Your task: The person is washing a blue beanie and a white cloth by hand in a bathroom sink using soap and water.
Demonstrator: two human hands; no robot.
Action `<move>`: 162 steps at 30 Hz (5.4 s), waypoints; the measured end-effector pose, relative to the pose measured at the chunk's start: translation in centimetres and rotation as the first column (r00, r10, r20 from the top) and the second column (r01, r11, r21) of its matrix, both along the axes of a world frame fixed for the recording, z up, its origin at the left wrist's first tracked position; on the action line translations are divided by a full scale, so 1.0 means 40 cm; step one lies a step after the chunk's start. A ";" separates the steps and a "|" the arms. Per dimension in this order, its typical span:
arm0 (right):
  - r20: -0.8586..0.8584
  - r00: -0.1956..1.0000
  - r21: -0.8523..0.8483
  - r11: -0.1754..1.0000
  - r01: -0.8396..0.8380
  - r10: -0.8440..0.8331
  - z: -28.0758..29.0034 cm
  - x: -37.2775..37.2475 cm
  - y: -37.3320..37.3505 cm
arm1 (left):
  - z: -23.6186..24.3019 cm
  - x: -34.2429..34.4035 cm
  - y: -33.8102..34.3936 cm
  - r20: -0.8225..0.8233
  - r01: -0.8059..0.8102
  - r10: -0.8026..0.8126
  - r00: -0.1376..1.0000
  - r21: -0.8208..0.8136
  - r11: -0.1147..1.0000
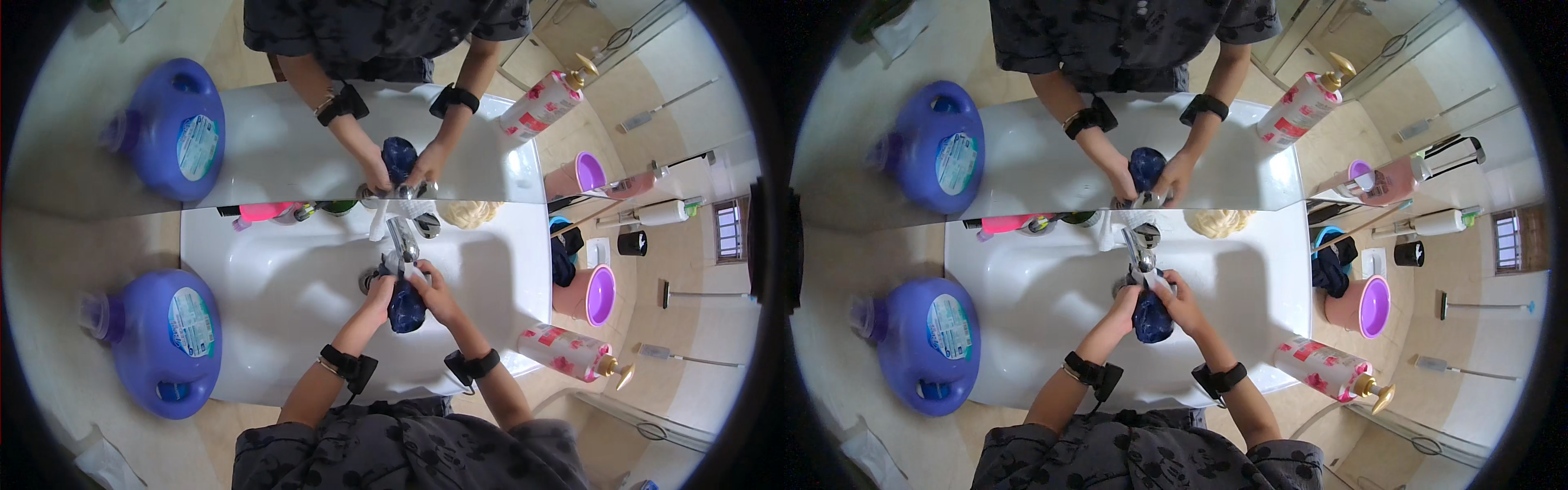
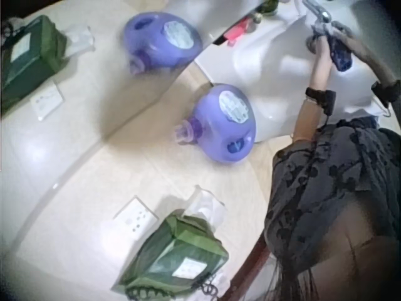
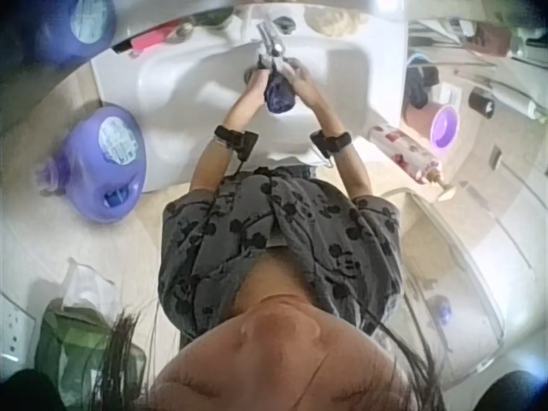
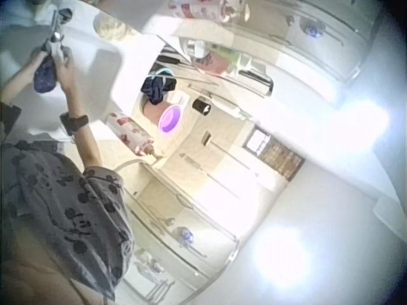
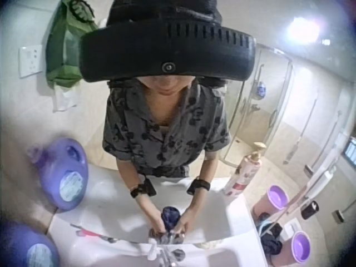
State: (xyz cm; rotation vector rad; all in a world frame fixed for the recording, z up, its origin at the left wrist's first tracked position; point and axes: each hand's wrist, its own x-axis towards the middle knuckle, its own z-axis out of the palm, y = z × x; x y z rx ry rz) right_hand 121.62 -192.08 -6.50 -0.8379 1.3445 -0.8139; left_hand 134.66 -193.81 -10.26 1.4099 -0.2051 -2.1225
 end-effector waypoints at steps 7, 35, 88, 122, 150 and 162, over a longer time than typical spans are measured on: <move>-0.311 0.912 -0.311 0.936 0.167 -0.267 -0.011 0.008 -0.033 | -0.025 0.014 -0.031 0.021 -0.056 0.056 0.998 -0.030 0.998; 0.115 0.993 0.196 0.981 -0.001 -0.022 0.067 0.045 -0.026 | 0.055 0.026 -0.038 0.012 -0.404 0.409 0.913 -0.131 0.906; 0.094 0.944 -0.079 0.943 0.324 -0.317 0.256 -0.099 0.175 | 0.220 -0.012 0.035 0.216 0.566 -0.524 0.824 -0.269 0.779; -0.657 0.658 -0.396 0.911 0.114 -0.368 0.675 -0.581 0.335 | 0.482 -0.437 0.276 -0.366 0.009 -0.114 0.924 -0.276 0.961; -0.601 0.632 -0.456 0.860 0.231 -0.489 0.673 -0.507 0.295 | 0.604 -0.526 0.312 -0.410 -0.090 -0.043 0.911 -0.300 0.950; -0.662 0.603 -0.413 0.888 0.201 -0.444 0.665 -0.503 0.297 | 0.615 -0.513 0.307 -0.437 -0.090 -0.053 0.898 -0.299 0.950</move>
